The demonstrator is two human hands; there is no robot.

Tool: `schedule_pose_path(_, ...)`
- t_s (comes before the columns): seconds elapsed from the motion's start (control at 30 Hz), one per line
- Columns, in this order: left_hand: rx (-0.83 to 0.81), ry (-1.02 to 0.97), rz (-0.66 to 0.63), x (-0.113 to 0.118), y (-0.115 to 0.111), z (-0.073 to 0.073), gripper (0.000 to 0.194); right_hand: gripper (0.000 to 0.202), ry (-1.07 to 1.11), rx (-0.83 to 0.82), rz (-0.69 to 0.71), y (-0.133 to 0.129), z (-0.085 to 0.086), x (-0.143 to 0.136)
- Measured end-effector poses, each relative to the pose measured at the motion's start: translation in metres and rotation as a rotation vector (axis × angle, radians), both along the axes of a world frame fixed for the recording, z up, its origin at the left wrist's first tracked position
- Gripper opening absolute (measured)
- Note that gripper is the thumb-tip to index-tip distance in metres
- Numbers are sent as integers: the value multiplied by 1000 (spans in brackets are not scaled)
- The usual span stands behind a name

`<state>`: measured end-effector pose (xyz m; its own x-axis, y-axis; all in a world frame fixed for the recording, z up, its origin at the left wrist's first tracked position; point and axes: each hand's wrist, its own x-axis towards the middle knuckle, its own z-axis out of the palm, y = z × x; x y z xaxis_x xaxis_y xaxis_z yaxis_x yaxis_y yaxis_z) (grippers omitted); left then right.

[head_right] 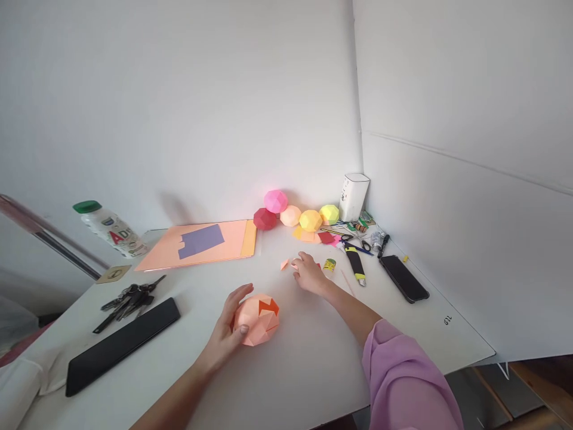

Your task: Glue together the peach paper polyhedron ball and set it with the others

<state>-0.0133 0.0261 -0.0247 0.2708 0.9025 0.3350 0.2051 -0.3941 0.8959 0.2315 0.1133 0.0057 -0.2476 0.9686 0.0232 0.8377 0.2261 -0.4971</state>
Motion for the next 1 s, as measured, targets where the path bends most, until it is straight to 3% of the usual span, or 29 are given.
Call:
schedule_pose_path(0.1,220,96,13,1,-4,0,84,32,-83,45,9,0,-11,-7)
schedule_pose_path(0.2,448,290,-23,3,-6,2,102,19,-138,56,43,-1,-14,-10)
schedule_pose_path(0.33,692,537,-13,5,-3,3,102,13,-164,78,62,0,-15,-10)
schedule_pose_path(0.5,688,666,-32,1,5,3,93,16,-135,94,45,3,-21,-7)
schedule_pose_path(0.77,615,650,-99,-5,3,17,92,20,-21,112,22,6,-29,-5)
schedule_pose_path(1.0,611,662,-72,-7,5,14,100,21,151,224,-24,5,-16,-3)
